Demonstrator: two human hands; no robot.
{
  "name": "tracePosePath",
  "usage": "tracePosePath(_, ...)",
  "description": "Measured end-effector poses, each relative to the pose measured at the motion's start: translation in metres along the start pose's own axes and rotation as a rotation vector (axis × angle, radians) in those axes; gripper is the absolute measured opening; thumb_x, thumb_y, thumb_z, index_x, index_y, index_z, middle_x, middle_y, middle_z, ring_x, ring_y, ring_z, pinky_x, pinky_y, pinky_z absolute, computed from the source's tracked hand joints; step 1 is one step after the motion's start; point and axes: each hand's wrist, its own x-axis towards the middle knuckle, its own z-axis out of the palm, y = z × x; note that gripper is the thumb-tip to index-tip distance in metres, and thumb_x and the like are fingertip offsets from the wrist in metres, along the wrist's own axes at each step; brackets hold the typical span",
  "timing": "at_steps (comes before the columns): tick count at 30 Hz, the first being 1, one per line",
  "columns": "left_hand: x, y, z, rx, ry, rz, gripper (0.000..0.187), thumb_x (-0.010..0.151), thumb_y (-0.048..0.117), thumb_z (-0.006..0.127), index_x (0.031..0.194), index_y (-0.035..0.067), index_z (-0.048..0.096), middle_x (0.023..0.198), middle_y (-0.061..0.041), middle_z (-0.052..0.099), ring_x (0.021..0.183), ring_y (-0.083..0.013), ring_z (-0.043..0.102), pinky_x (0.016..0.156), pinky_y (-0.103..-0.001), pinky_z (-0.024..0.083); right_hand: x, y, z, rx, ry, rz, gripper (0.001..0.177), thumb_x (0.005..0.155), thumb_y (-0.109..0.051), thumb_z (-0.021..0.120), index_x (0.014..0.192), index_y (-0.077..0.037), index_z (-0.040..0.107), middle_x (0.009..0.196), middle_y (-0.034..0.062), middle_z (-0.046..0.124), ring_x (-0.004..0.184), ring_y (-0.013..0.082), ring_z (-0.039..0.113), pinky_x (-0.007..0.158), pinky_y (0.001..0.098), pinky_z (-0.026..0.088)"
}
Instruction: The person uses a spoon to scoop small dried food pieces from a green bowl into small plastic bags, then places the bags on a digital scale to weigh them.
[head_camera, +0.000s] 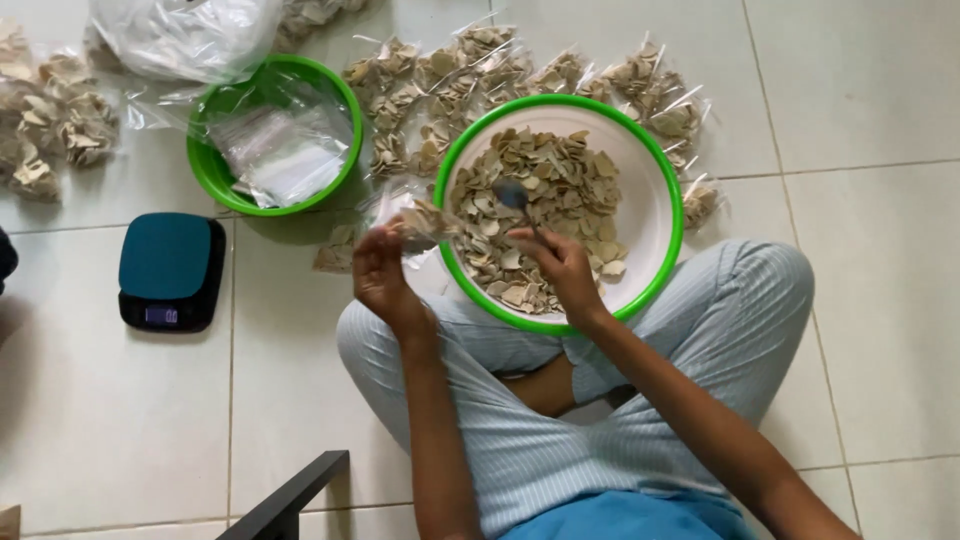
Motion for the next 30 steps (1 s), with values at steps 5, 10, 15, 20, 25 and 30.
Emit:
tracePosePath(5, 0.095, -0.012, -0.095, 0.147, 0.203, 0.202, 0.014, 0.097, 0.011, 0.075, 0.109, 0.006, 0.069, 0.101, -0.009, 0.074, 0.103, -0.0192, 0.073, 0.094, -0.03, 0.061, -0.029, 0.069, 0.016, -0.528, 0.068, -0.115, 0.023, 0.096, -0.029, 0.067, 0.112, -0.015, 0.075, 0.068, 0.0119, 0.064, 0.066, 0.0288, 0.067, 0.067, 0.0439, 0.052)
tracePosePath(10, 0.171, -0.006, -0.166, 0.33, 0.353, 0.395, 0.016, 0.098, 0.011, 0.075, 0.11, 0.002, 0.069, 0.104, -0.014, 0.074, 0.101, -0.024, 0.075, 0.092, -0.035, 0.063, -0.035, 0.088, 0.021, -0.827, 0.138, -0.402, 0.012, 0.099, -0.024, 0.062, 0.107, -0.024, 0.071, 0.056, 0.0043, 0.054, 0.059, 0.0254, 0.066, 0.062, 0.0383, 0.055)
tracePosePath(15, 0.236, -0.008, -0.233, 0.656, 0.67, 0.222, 0.021, 0.089, 0.04, 0.083, 0.1, 0.023, 0.08, 0.097, -0.004, 0.082, 0.101, -0.0204, 0.077, 0.089, -0.033, 0.064, -0.035, 0.085, 0.025, -1.073, 0.1, -0.666, 0.01, 0.096, -0.023, 0.065, 0.104, -0.027, 0.069, 0.066, 0.0006, 0.065, 0.06, 0.0207, 0.07, 0.059, 0.0316, 0.056)
tracePosePath(20, 0.278, -0.011, -0.277, 0.737, 0.751, 0.18, 0.017, 0.084, 0.039, 0.085, 0.093, 0.026, 0.081, 0.092, 0.0, 0.083, 0.097, -0.0189, 0.079, 0.085, -0.032, 0.065, -0.034, 0.093, 0.024, -1.072, 0.09, -0.613, 0.01, 0.099, -0.022, 0.063, 0.107, -0.024, 0.07, 0.065, 0.0015, 0.065, 0.061, 0.0201, 0.071, 0.058, 0.0316, 0.056)
tracePosePath(25, 0.308, -0.037, -0.314, 0.874, 0.698, 0.262, 0.011, 0.083, 0.032, 0.086, 0.09, 0.025, 0.081, 0.089, 0.0, 0.082, 0.091, -0.0204, 0.079, 0.079, -0.033, 0.066, -0.035, 0.092, 0.025, -1.142, 0.136, -0.603, 0.007, 0.1, -0.025, 0.062, 0.103, -0.026, 0.068, 0.062, -0.0004, 0.064, 0.06, 0.0193, 0.071, 0.06, 0.0311, 0.056)
tracePosePath(30, 0.333, -0.053, -0.334, 1.142, 0.599, 0.329, 0.012, 0.092, 0.029, 0.08, 0.103, 0.026, 0.08, 0.094, 0.004, 0.08, 0.087, -0.0174, 0.078, 0.074, -0.031, 0.064, -0.036, 0.098, 0.022, -1.182, 0.146, -0.6, 0.005, 0.101, -0.026, 0.062, 0.101, -0.025, 0.067, 0.058, -0.0009, 0.063, 0.057, 0.0186, 0.07, 0.058, 0.03, 0.056)
